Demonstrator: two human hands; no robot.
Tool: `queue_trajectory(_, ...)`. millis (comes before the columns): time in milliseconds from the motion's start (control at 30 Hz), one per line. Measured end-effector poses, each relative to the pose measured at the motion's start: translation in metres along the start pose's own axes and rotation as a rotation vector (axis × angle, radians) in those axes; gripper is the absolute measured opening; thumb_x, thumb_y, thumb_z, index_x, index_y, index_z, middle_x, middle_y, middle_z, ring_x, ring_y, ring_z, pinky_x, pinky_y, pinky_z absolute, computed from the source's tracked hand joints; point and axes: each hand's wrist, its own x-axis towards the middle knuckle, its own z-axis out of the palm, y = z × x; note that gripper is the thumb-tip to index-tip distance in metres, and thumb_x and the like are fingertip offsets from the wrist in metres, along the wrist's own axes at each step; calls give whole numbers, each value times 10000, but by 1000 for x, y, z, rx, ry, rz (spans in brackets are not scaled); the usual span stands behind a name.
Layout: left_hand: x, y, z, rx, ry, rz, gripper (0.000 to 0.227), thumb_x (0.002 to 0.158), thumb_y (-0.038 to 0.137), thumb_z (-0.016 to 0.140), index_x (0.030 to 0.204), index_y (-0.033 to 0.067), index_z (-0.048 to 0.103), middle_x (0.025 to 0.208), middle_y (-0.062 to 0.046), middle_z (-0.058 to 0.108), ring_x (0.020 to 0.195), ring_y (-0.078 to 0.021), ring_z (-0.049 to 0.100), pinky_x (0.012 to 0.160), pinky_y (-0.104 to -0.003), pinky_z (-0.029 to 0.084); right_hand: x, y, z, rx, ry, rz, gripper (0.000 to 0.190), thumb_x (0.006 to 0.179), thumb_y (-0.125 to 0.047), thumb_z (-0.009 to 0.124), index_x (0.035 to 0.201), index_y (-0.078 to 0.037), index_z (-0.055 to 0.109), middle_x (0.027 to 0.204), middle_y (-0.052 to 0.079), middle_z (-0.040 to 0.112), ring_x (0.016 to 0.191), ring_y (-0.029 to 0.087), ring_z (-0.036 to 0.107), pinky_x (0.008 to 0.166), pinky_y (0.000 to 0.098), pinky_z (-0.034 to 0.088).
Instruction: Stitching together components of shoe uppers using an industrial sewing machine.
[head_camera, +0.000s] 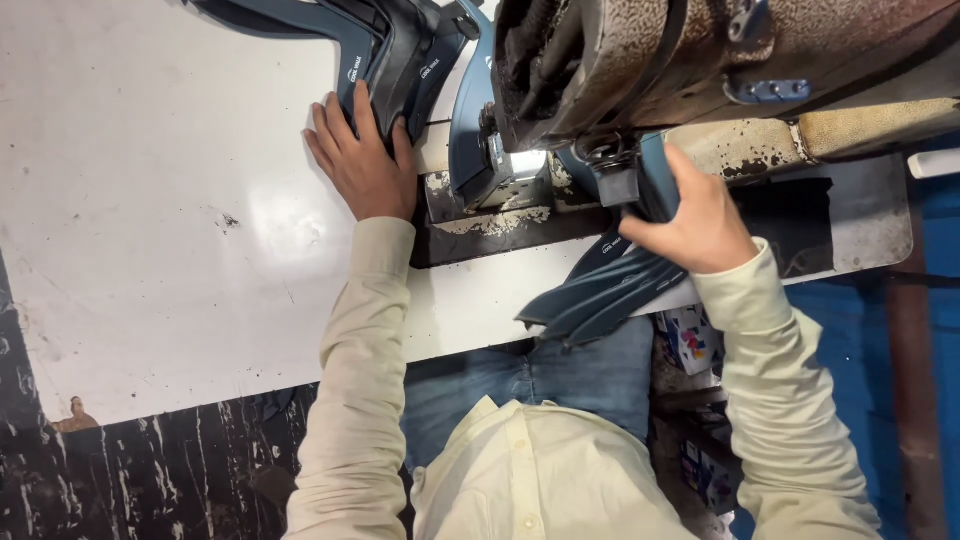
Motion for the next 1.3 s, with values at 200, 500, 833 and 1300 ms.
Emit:
queue_trajectory(200,0,1,-3,-22,5,3,589,1032,329,665,1535,112,451,1534,-234,399,1488,-441,256,1236,-609,129,21,52,50,-233,96,-102,695,699,-342,918,1204,21,608,1074,206,638,1011,397,611,896,484,493)
queue_trajectory(500,0,1,-2,-13,-1,4,594,1028,323,675,1533,103,452,1543,-236,394,1489,-444,255,1236,-600,135,39,87,79,-507,46,-90,569,660,-340,903,1001,38,650,1027,179,617,1024,361,595,941,494,445)
queue_trajectory(833,-32,1,-23,-240,10,94,846,1026,264,748,1650,8,237,1690,-274,120,1585,-490,114,1299,-569,217,42,79,66,-542,90,-153,595,696,-239,883,1189,26,680,1082,175,652,1067,364,609,968,502,443)
queue_trajectory(1300,-175,29,-85,-399,-218,69,684,953,324,728,1506,34,449,1581,-235,376,1520,-437,287,1237,-540,293,-39,1,0,5,207,-107,516,807,-230,930,1177,-8,646,1115,157,743,1064,247,731,927,342,579)
